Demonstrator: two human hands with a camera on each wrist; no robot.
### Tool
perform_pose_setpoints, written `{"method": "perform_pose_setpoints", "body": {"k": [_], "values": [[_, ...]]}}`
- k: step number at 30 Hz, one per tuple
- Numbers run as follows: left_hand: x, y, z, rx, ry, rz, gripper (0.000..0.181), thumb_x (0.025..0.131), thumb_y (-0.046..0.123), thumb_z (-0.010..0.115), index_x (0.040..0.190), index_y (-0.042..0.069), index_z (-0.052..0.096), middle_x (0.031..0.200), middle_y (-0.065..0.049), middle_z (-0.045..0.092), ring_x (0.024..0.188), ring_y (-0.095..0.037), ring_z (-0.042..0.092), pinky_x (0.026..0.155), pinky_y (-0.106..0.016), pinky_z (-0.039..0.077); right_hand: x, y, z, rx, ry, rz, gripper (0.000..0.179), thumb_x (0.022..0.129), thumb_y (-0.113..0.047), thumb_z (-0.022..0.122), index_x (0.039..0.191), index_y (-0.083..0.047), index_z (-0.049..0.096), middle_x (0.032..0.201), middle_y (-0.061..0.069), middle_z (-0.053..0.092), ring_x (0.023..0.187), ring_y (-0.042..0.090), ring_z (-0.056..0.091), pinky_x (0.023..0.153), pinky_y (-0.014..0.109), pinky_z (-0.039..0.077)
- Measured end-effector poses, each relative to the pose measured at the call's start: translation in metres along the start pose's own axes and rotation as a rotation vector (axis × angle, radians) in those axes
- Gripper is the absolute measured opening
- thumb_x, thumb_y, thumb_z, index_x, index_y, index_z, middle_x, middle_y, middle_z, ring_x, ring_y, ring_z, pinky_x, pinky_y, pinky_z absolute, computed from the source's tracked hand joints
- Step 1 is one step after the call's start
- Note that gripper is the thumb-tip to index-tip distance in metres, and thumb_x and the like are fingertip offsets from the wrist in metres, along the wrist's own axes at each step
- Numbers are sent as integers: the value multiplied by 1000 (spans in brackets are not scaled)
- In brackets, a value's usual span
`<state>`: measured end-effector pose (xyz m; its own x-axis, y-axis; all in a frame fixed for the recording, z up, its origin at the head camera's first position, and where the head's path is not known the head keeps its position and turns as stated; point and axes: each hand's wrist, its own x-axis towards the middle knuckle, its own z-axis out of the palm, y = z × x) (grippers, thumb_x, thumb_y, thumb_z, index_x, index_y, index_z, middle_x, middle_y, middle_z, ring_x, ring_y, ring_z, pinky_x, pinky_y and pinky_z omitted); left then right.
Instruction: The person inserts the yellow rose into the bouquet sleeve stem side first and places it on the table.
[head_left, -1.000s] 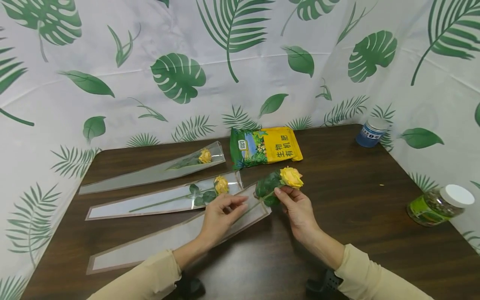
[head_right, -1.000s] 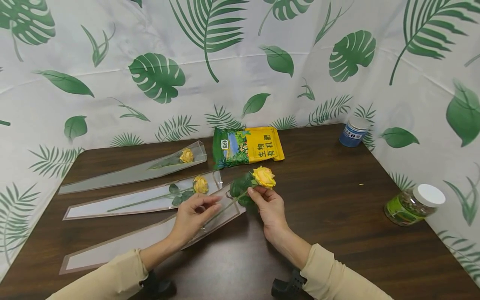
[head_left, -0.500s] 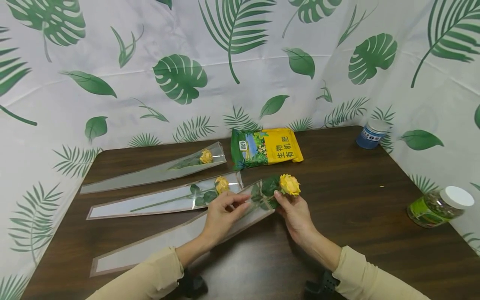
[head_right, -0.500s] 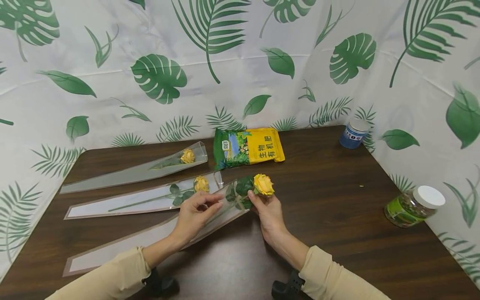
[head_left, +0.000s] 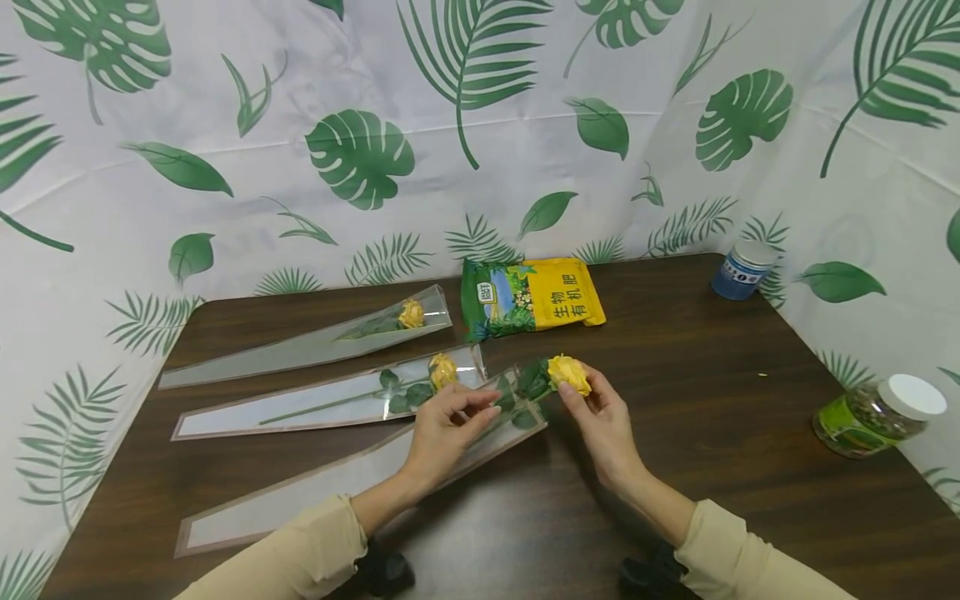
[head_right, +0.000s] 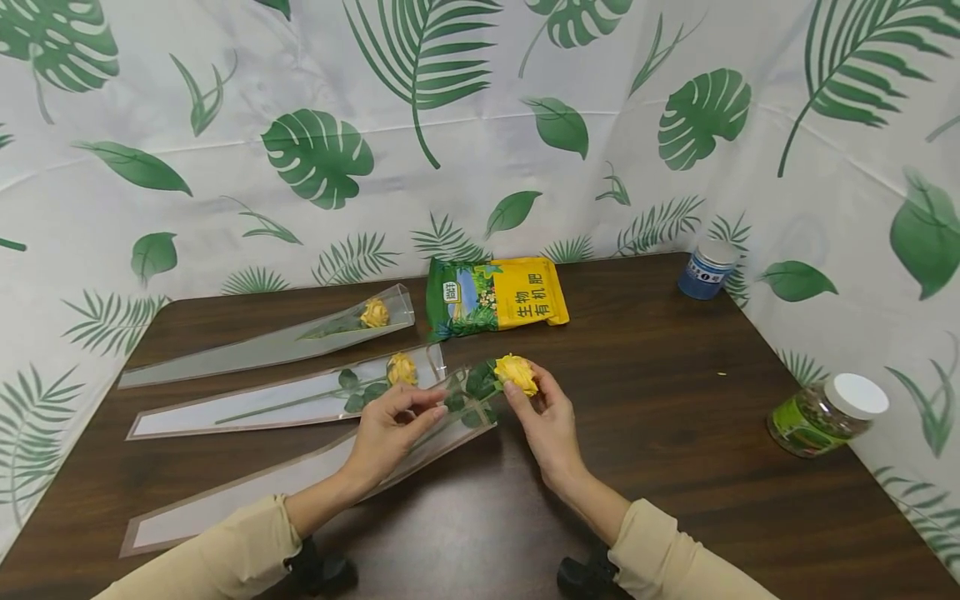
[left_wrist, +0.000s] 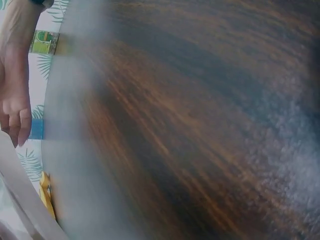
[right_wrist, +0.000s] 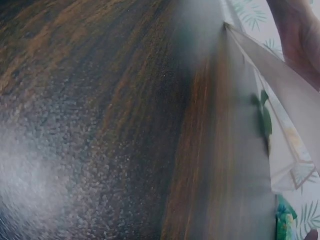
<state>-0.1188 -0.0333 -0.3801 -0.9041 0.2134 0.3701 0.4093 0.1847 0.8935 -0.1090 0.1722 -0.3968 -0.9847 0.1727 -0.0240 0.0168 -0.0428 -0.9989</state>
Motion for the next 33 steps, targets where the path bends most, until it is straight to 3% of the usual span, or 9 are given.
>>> {"method": "perform_pose_setpoints", "body": {"k": [5, 10, 18, 26, 33], "values": [[0, 10, -1, -3, -12, 3, 17, 78, -4, 71, 95, -6, 70, 84, -16, 66, 74, -3, 53, 60, -21, 48, -2, 0, 2, -149, 28, -28, 38, 93, -10, 59, 128, 4, 52, 119, 11, 53, 94, 3, 53, 79, 12, 46], [0, 11, 0, -16, -18, -5, 17, 78, -4, 71, 95, -6, 71, 84, -16, 66, 74, -2, 52, 61, -20, 48, -4, 1, 3, -195, 11, -109, 40, 93, -10, 59, 129, 0, 46, 116, 15, 55, 96, 4, 52, 83, 15, 42], [1, -25, 7, -46, -16, 16, 17, 81, 8, 73, 97, 2, 73, 85, -8, 66, 75, -2, 52, 61, -20, 48, -5, 7, 2, -261, -15, -157, 27, 91, -10, 62, 115, 1, 57, 100, 9, 60, 86, 10, 54, 70, 18, 44], [0, -26, 5, -70, -41, -5, 17, 82, 9, 72, 97, 3, 73, 84, -8, 64, 74, -2, 52, 62, -19, 48, -4, 11, -2, -239, -54, -200, 25, 90, -9, 63, 112, 0, 56, 98, 7, 59, 84, 8, 56, 71, 18, 47], [1, -24, 5, -55, -52, -6, 17, 82, 10, 72, 98, 4, 73, 83, -7, 64, 72, -2, 51, 60, -17, 46, -4, 14, -5, -299, -102, -218, 18, 91, -12, 63, 104, -1, 61, 95, 9, 63, 79, 10, 56, 67, 21, 47]]}}
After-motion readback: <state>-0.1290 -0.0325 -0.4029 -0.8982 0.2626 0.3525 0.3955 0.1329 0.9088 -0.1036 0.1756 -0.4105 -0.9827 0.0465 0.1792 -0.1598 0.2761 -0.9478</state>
